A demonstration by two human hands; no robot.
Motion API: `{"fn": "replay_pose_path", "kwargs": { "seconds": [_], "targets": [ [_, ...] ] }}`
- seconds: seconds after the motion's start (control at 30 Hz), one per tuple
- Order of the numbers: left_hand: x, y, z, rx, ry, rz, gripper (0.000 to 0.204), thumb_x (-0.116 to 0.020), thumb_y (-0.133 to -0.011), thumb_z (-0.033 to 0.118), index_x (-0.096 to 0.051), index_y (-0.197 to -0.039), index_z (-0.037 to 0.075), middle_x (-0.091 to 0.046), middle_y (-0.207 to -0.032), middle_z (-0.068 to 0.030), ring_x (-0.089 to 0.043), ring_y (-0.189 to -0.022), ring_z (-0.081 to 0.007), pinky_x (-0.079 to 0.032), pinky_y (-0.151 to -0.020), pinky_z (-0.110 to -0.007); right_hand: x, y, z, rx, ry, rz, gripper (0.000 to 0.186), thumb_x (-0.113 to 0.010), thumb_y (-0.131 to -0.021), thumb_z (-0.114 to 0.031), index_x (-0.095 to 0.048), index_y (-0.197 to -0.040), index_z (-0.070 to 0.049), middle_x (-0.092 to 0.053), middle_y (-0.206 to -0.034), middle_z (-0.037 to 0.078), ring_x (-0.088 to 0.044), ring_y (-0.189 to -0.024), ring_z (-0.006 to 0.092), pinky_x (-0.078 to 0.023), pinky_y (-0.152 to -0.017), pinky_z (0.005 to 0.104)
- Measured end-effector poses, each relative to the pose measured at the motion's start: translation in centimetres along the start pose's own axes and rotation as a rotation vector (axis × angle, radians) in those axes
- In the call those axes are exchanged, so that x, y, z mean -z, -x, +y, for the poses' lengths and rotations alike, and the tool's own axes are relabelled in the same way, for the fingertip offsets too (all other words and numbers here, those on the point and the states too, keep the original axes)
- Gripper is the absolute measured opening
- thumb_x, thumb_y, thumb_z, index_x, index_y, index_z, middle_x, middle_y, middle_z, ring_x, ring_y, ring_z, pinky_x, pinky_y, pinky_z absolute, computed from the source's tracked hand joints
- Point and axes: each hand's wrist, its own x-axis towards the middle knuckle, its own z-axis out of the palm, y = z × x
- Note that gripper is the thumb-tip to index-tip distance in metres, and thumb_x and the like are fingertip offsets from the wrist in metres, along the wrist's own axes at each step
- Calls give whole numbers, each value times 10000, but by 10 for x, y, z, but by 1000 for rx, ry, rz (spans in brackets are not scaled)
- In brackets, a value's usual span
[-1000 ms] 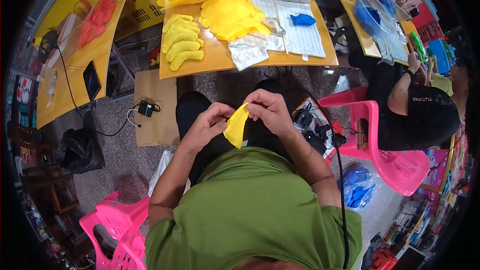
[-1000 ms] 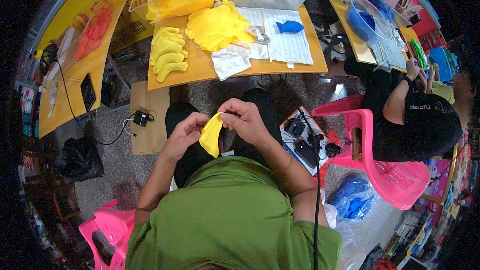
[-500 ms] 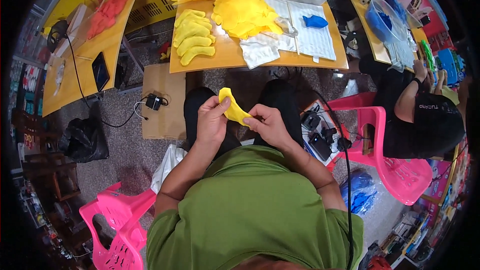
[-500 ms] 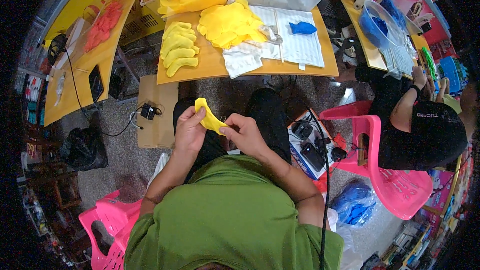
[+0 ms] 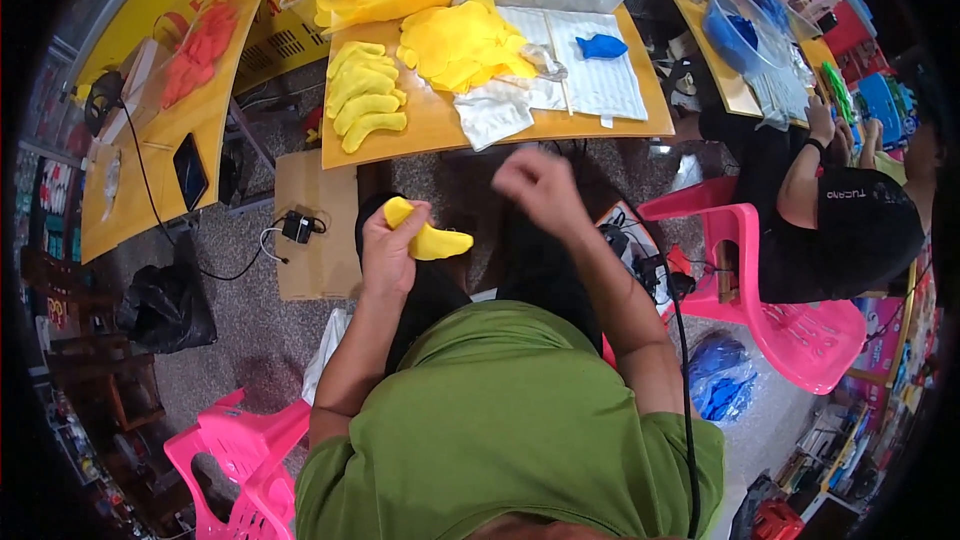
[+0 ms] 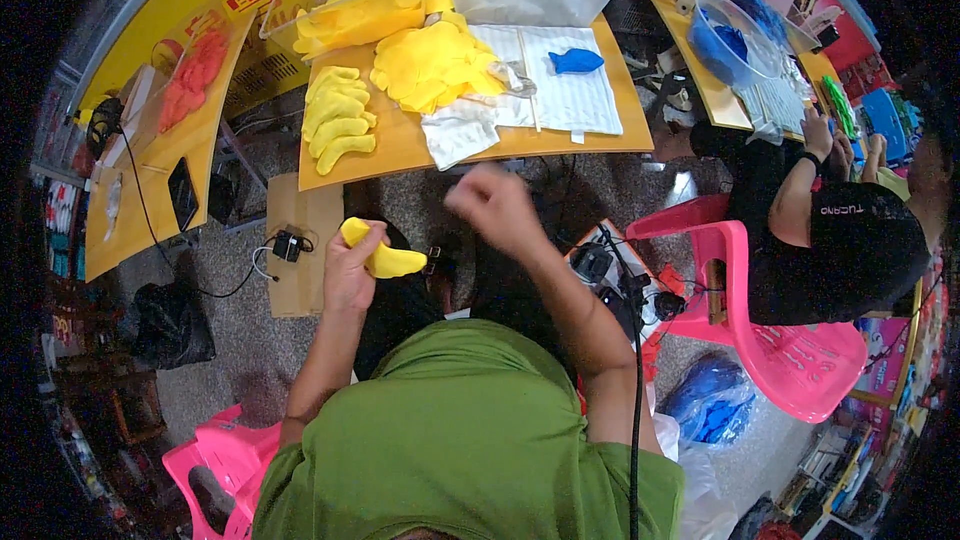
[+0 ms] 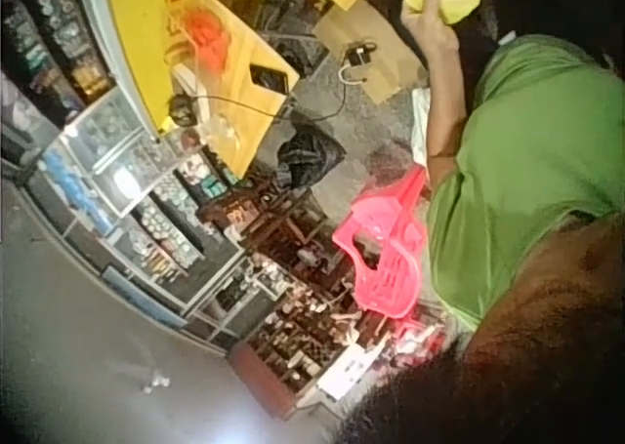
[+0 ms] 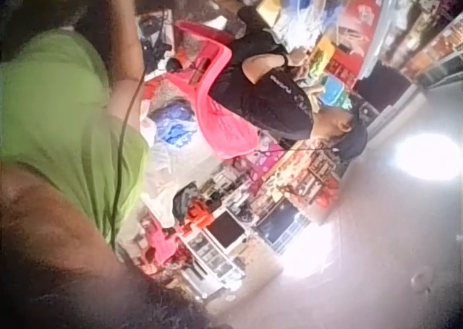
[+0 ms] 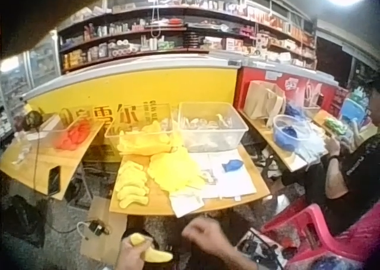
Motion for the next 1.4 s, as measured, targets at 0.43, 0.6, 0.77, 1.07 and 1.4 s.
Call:
{"fn": "replay_pose_path", "kwargs": {
  "seconds": [0.43,0.6,0.77,1.07,1.4],
  "targets": [
    [-5,7,7,165,134,-110,194,-549,-922,157,-590,-1019,-7,-634,-890,-96,-617,-821,-152,-502,-783,-288,59,-85,88,-327,976,408,169,-596,-765,-144,-565,-891,-37,-607,-922,159,-622,-838,332,-505,-683,448],
    [4,-1,-4,232,232,-82,213,-546,-919,147,-586,-1052,-16,-633,-1020,-143,-628,-923,-202,-509,-846,-335,61,-73,73,-254,1048,281,127,-581,-770,-131,-574,-853,-35,-609,-918,200,-617,-865,335,-502,-693,440],
    [16,-10,-7,225,399,19,284,-494,-947,195,-540,-1128,-18,-616,-1059,-175,-602,-1000,-262,-486,-900,-407,66,-47,82,-61,889,477,262,-606,-770,-130,-611,-984,20,-602,-844,197,-619,-743,311,-507,-686,382],
    [49,-41,3,155,604,251,371,-426,-970,290,-482,-1202,6,-540,-1206,-196,-524,-1136,-327,-449,-939,-480,19,46,2,-259,-943,75,352,-568,-797,37,-548,-1146,79,-580,-822,75,-550,-605,130,-463,-492,240],
    [67,-59,25,112,679,307,398,-392,-975,322,-481,-1205,10,-527,-1244,-173,-526,-1137,-321,-455,-927,-461,-12,88,-15,-353,-831,-537,360,-591,-820,45,-551,-1177,31,-519,-954,53,-535,-756,105,-475,-599,219]
  ]
}}
